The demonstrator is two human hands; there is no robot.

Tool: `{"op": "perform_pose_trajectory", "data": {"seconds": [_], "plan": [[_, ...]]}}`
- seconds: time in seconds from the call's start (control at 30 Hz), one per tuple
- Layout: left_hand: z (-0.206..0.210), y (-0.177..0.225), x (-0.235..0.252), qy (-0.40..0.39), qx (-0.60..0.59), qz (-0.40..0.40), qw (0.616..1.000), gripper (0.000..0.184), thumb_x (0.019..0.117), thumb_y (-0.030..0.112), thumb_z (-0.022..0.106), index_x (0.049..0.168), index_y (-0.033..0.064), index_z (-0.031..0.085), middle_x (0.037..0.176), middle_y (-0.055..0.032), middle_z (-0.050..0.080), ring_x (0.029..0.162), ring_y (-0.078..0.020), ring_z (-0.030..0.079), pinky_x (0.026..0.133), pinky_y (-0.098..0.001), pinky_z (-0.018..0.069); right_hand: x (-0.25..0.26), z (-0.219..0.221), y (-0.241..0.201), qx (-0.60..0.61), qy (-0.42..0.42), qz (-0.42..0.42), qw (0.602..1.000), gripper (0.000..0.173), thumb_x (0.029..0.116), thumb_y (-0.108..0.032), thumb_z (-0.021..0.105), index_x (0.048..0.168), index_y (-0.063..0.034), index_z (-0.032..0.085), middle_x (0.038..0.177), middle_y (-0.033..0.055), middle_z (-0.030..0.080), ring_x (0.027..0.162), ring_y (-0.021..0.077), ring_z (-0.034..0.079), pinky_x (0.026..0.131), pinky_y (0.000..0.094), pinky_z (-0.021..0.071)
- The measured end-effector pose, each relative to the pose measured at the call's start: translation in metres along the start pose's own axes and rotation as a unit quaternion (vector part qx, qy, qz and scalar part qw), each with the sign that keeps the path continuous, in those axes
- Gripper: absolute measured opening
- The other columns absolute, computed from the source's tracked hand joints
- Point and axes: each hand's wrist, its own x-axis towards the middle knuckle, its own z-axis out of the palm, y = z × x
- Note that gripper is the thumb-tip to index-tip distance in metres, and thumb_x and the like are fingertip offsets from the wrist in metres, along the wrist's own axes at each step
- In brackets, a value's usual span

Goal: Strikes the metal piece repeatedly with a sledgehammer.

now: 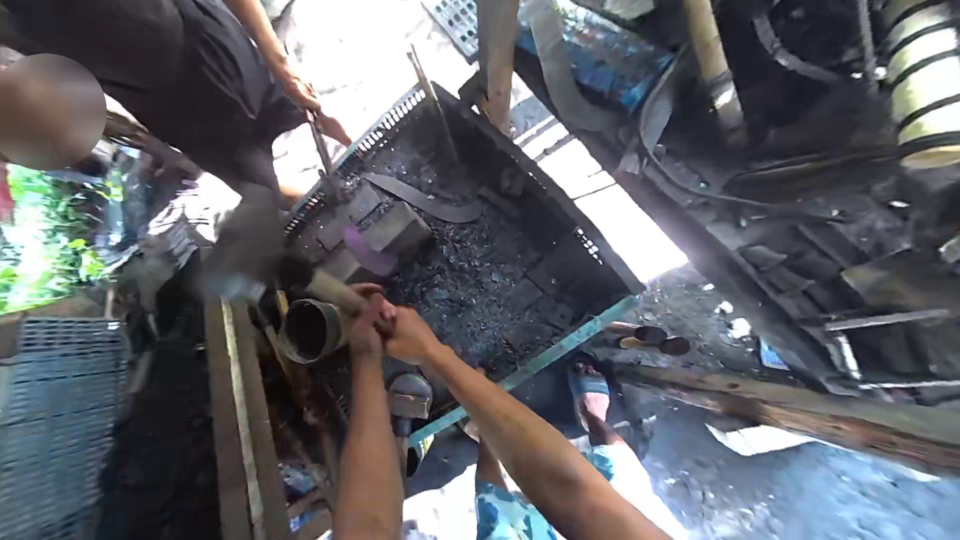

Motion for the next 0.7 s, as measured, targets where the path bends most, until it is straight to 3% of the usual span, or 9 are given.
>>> {"op": "perform_pose_trajectory", "data": {"seconds": [0.07, 0.1, 0.23, 0.33, 0.43, 0.53, 0.6, 0.67, 0.7], "plan": [[-0.007, -0.060, -0.019, 0.063, 0.012, -0.136, 0.989, 0.020, 0.0979, 0.023, 0.065, 0.102, 0.0034, 0.064, 0.064, -0.0049, 0.061, 0.053, -0.0188, 0.061, 0.056, -0.0397, 0.0588, -0.015, 0.019, 0.049, 0.025, -0.041, 0.139, 0.989, 0.030, 0.0777, -0.036, 0.074, 0.094, -0.0110, 0.069, 0.086, 0.0097, 0.071, 0.080, 0.0274, 0.070, 0.071, 0.0577, 0.0566], [-0.004, -0.054, -0.025, 0.068, 0.009, -0.136, 0.988, 0.021, 0.0963, 0.019, 0.064, 0.105, 0.0005, 0.063, 0.063, -0.0064, 0.060, 0.053, -0.0200, 0.061, 0.058, -0.0411, 0.0591, -0.022, 0.015, 0.046, 0.007, -0.047, 0.125, 0.991, 0.034, 0.0764, -0.037, 0.075, 0.098, -0.0114, 0.069, 0.088, 0.0098, 0.071, 0.083, 0.0284, 0.070, 0.072, 0.0589, 0.0569], [0.008, 0.096, -0.076, -0.004, -0.028, 0.070, 0.997, 0.034, 0.0879, 0.018, 0.078, 0.115, 0.0040, 0.064, 0.075, -0.0072, 0.065, 0.062, -0.0189, 0.062, 0.063, -0.0383, 0.0580, -0.080, 0.004, -0.060, -0.039, -0.022, -0.092, 0.995, 0.044, 0.0702, -0.044, 0.082, 0.104, -0.0194, 0.069, 0.087, 0.0024, 0.073, 0.082, 0.0230, 0.072, 0.068, 0.0573, 0.0584], [0.022, 0.201, -0.086, -0.093, 0.022, 0.219, 0.971, 0.041, 0.0860, 0.026, 0.083, 0.120, 0.0109, 0.066, 0.076, -0.0027, 0.068, 0.066, -0.0161, 0.064, 0.070, -0.0360, 0.0590, -0.099, -0.014, -0.146, -0.020, 0.027, -0.277, 0.960, 0.047, 0.0722, -0.042, 0.082, 0.106, -0.0114, 0.072, 0.094, 0.0051, 0.075, 0.091, 0.0224, 0.073, 0.078, 0.0513, 0.0590], [0.020, 0.249, -0.051, -0.132, 0.085, 0.310, 0.938, 0.038, 0.0880, 0.032, 0.081, 0.120, 0.0156, 0.066, 0.081, 0.0022, 0.069, 0.073, -0.0136, 0.067, 0.077, -0.0351, 0.0596, -0.063, -0.035, -0.204, -0.016, 0.078, -0.403, 0.912, 0.039, 0.0628, -0.030, 0.085, 0.090, -0.0048, 0.071, 0.084, 0.0084, 0.072, 0.082, 0.0257, 0.070, 0.072, 0.0495, 0.0564], [0.012, 0.179, -0.002, -0.100, 0.065, 0.262, 0.958, 0.038, 0.0861, 0.035, 0.083, 0.116, 0.0187, 0.066, 0.081, 0.0045, 0.069, 0.070, -0.0097, 0.065, 0.071, -0.0313, 0.0593, -0.006, -0.030, -0.151, -0.055, 0.102, -0.339, 0.934, 0.045, 0.0641, -0.031, 0.088, 0.102, -0.0121, 0.073, 0.090, 0.0029, 0.074, 0.085, 0.0202, 0.071, 0.072, 0.0484, 0.0587], [-0.001, 0.056, 0.000, -0.045, 0.025, 0.097, 0.994, 0.035, 0.0870, 0.029, 0.081, 0.116, 0.0166, 0.066, 0.086, 0.0026, 0.070, 0.070, -0.0090, 0.066, 0.068, -0.0290, 0.0598, 0.000, -0.008, -0.048, -0.029, 0.041, -0.108, 0.993, 0.040, 0.0746, -0.036, 0.084, 0.108, -0.0191, 0.071, 0.091, 0.0021, 0.074, 0.085, 0.0203, 0.071, 0.073, 0.0530, 0.0600], [-0.014, -0.046, -0.023, 0.009, 0.022, -0.112, 0.993, 0.020, 0.0949, 0.024, 0.067, 0.107, 0.0086, 0.065, 0.072, -0.0022, 0.064, 0.059, -0.0151, 0.063, 0.060, -0.0357, 0.0588, -0.017, 0.021, 0.037, 0.062, -0.036, 0.106, 0.992, 0.029, 0.0778, -0.033, 0.078, 0.096, -0.0122, 0.069, 0.084, 0.0080, 0.070, 0.076, 0.0245, 0.069, 0.070, 0.0546, 0.0569], [-0.015, -0.062, -0.031, 0.020, 0.042, -0.160, 0.986, 0.023, 0.0970, 0.027, 0.067, 0.106, 0.0058, 0.066, 0.069, -0.0050, 0.063, 0.058, -0.0179, 0.062, 0.060, -0.0384, 0.0590, -0.022, 0.026, 0.055, 0.089, -0.054, 0.135, 0.985, 0.029, 0.0780, -0.032, 0.077, 0.091, -0.0085, 0.068, 0.079, 0.0088, 0.069, 0.070, 0.0238, 0.068, 0.066, 0.0519, 0.0566]]}}
